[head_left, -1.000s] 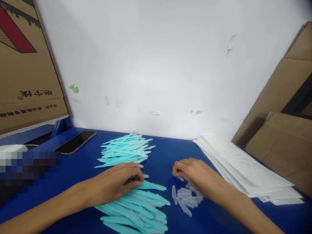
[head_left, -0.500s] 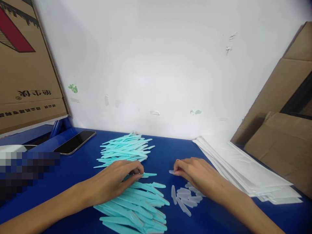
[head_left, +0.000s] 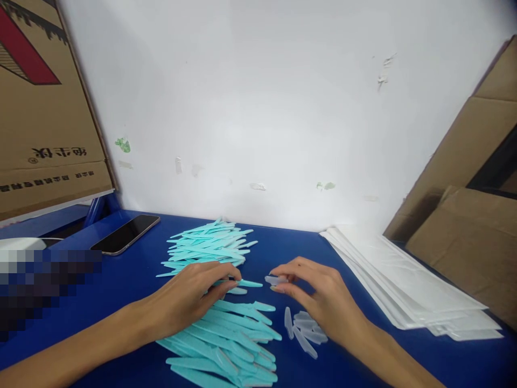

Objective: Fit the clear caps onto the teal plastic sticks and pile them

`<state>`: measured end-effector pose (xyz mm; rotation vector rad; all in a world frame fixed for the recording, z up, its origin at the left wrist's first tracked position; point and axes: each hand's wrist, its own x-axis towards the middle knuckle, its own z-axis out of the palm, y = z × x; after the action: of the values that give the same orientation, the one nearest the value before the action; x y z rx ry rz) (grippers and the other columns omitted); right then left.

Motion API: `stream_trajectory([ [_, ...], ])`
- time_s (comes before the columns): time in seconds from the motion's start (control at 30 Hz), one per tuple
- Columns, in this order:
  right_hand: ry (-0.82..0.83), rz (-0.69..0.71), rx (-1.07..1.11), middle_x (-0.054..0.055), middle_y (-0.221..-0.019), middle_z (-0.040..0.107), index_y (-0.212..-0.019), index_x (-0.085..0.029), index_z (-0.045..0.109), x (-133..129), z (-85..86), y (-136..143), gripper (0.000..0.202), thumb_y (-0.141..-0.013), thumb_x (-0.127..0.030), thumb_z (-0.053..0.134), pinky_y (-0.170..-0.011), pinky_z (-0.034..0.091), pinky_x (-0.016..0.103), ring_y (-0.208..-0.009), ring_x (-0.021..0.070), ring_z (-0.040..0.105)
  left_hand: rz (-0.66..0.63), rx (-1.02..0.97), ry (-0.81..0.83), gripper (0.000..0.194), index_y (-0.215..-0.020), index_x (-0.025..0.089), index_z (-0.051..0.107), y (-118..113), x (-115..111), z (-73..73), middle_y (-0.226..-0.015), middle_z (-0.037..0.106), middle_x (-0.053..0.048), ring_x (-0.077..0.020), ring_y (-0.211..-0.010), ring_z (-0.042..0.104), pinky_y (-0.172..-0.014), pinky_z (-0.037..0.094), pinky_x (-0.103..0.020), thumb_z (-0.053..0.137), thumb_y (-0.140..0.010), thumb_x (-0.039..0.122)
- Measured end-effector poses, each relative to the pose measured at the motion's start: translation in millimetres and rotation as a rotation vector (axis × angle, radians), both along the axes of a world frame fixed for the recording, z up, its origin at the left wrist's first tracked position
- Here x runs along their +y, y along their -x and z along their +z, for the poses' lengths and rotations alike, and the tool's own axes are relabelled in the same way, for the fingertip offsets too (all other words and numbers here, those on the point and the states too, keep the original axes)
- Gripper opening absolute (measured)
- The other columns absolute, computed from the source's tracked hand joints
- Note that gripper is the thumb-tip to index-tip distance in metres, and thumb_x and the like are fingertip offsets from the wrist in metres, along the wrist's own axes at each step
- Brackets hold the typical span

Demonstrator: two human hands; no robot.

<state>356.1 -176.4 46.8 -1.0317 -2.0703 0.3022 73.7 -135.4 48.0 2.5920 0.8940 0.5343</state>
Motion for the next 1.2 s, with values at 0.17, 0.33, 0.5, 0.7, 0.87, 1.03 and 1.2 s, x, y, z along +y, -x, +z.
stream_trajectory([
  [0.17, 0.019, -0.012, 0.05, 0.001, -0.089, 0.072, -0.101, -0.025, 0.076, -4, -5.1, 8, 0.011, -0.094, -0.029, 0.07, -0.068, 0.053, 0.026, -0.076, 0.0152, 0.067, -0.022, -0.035, -0.006, 0.024, -0.12, 0.029, 0.057, -3, -5, 3.1, -0.101, 0.066, -0.001, -0.0155, -0.081, 0.061, -0.069, 0.046, -0.025, 0.038, -0.108, 0.038],
  [0.33, -0.028, -0.008, 0.022, 0.002, -0.095, 0.072, -0.106, -0.025, 0.076, -8, -10.4, 11, 0.014, -0.097, -0.026, 0.064, -0.071, 0.055, 0.027, -0.081, 0.0159, 0.069, -0.014, -0.026, -0.013, 0.024, -0.12, 0.029, 0.058, -4, -9, 6.2, -0.099, 0.066, -0.001, -0.015, -0.078, 0.06, -0.067, 0.047, -0.025, 0.038, -0.108, 0.036],
  [0.5, -0.047, -0.009, -0.028, 0.005, -0.095, 0.073, -0.108, -0.025, 0.077, -7, -9.9, 11, 0.02, -0.1, -0.033, 0.06, -0.07, 0.056, 0.029, -0.08, 0.0177, 0.07, -0.005, -0.056, -0.046, 0.025, -0.122, 0.027, 0.058, -4, -11, 5.6, -0.098, 0.067, -0.002, -0.0149, -0.076, 0.06, -0.066, 0.048, -0.025, 0.039, -0.108, 0.035],
  [0.7, -0.118, 0.039, -0.093, 0.004, -0.092, 0.072, -0.113, -0.022, 0.075, -14, -10.6, 21, 0.022, -0.102, -0.028, 0.058, -0.07, 0.055, 0.027, -0.079, 0.0162, 0.068, -0.049, -0.115, -0.167, 0.026, -0.131, 0.032, 0.054, -9, -16, -11.8, -0.102, 0.07, 0.0, -0.0161, -0.087, 0.066, -0.074, 0.051, -0.026, 0.045, -0.107, 0.03],
  [0.87, -0.106, 0.047, -0.068, 0.004, -0.09, 0.071, -0.112, -0.022, 0.074, -20, -13.3, 26, 0.02, -0.101, -0.025, 0.058, -0.07, 0.054, 0.025, -0.077, 0.0148, 0.067, -0.087, -0.151, -0.255, 0.038, -0.144, 0.031, 0.043, -11, -19, -19.1, -0.097, 0.072, 0.0, -0.0151, -0.077, 0.065, -0.069, 0.051, -0.026, 0.047, -0.107, 0.027],
  [1.03, -0.158, -0.053, -0.216, 0.006, -0.1, 0.073, -0.12, -0.024, 0.069, -16, -17.1, 23, 0.023, -0.102, -0.03, 0.057, -0.084, 0.053, 0.038, -0.087, 0.0211, 0.069, -0.066, -0.114, -0.378, 0.023, -0.121, 0.023, 0.061, -13, -15, -8.5, -0.092, 0.073, -0.003, -0.0171, -0.081, 0.066, -0.086, 0.052, -0.033, 0.042, -0.107, 0.022],
  [1.2, -0.144, -0.147, -0.246, 0.008, -0.109, 0.072, -0.133, -0.024, 0.059, -10, -12.5, 14, 0.031, -0.104, -0.028, 0.051, -0.088, 0.052, 0.042, -0.097, 0.0238, 0.068, 0.13, -0.013, -0.469, 0.034, -0.123, 0.018, 0.064, 3, 15, -0.4, -0.104, 0.069, -0.011, -0.0236, -0.093, 0.061, -0.079, 0.053, -0.036, 0.035, -0.107, 0.026],
])
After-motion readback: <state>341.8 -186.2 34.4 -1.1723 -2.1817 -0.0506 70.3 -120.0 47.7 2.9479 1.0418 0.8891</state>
